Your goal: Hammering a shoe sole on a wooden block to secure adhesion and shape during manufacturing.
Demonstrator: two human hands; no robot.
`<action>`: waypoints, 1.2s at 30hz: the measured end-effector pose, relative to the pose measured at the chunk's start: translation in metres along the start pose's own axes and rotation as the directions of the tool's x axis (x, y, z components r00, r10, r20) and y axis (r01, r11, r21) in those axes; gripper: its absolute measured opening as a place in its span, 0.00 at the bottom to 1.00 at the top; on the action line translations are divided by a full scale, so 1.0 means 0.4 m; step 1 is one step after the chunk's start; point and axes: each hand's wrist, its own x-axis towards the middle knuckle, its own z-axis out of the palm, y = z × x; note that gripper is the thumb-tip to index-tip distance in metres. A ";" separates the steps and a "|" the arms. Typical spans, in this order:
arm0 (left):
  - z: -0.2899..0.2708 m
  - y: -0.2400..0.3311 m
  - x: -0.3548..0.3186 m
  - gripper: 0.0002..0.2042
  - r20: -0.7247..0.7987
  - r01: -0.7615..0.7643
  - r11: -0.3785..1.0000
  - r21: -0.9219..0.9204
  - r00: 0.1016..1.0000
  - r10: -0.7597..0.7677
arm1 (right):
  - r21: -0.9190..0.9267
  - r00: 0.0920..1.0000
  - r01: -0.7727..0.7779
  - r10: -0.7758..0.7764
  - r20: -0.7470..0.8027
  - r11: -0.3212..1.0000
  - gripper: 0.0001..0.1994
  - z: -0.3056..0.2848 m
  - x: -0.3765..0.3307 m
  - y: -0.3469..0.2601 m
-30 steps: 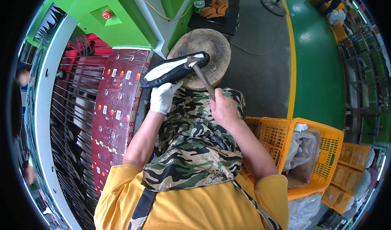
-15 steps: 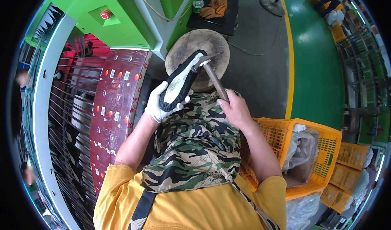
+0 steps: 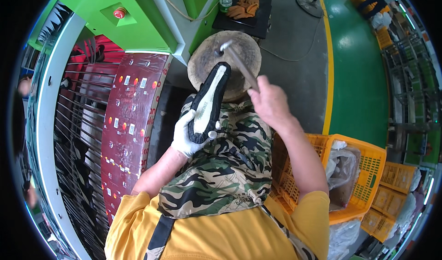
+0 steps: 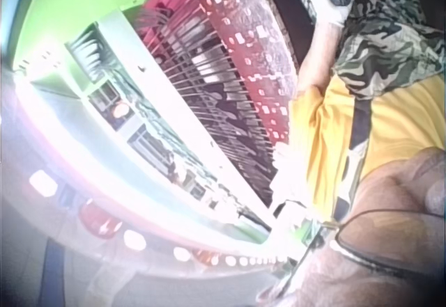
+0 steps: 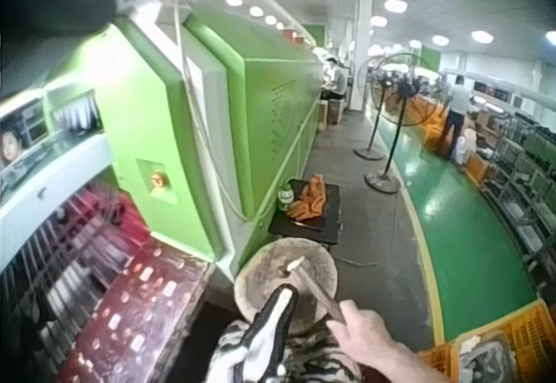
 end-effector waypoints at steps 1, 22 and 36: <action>-0.008 0.000 -0.002 0.25 -0.006 -0.010 1.000 -0.004 1.000 0.009 | 0.034 0.999 0.021 -0.020 -0.027 0.999 0.15 -0.064 0.019 -0.053; 0.002 -0.023 0.014 0.23 -0.024 -0.090 0.996 -0.010 0.996 0.090 | 0.185 0.998 -0.039 0.028 0.061 0.982 0.14 -0.004 -0.044 -0.007; 0.015 -0.022 0.048 0.24 -0.018 -0.047 0.996 -0.081 0.999 0.046 | 0.158 0.989 0.031 -0.008 -0.147 0.987 0.15 0.067 -0.064 -0.008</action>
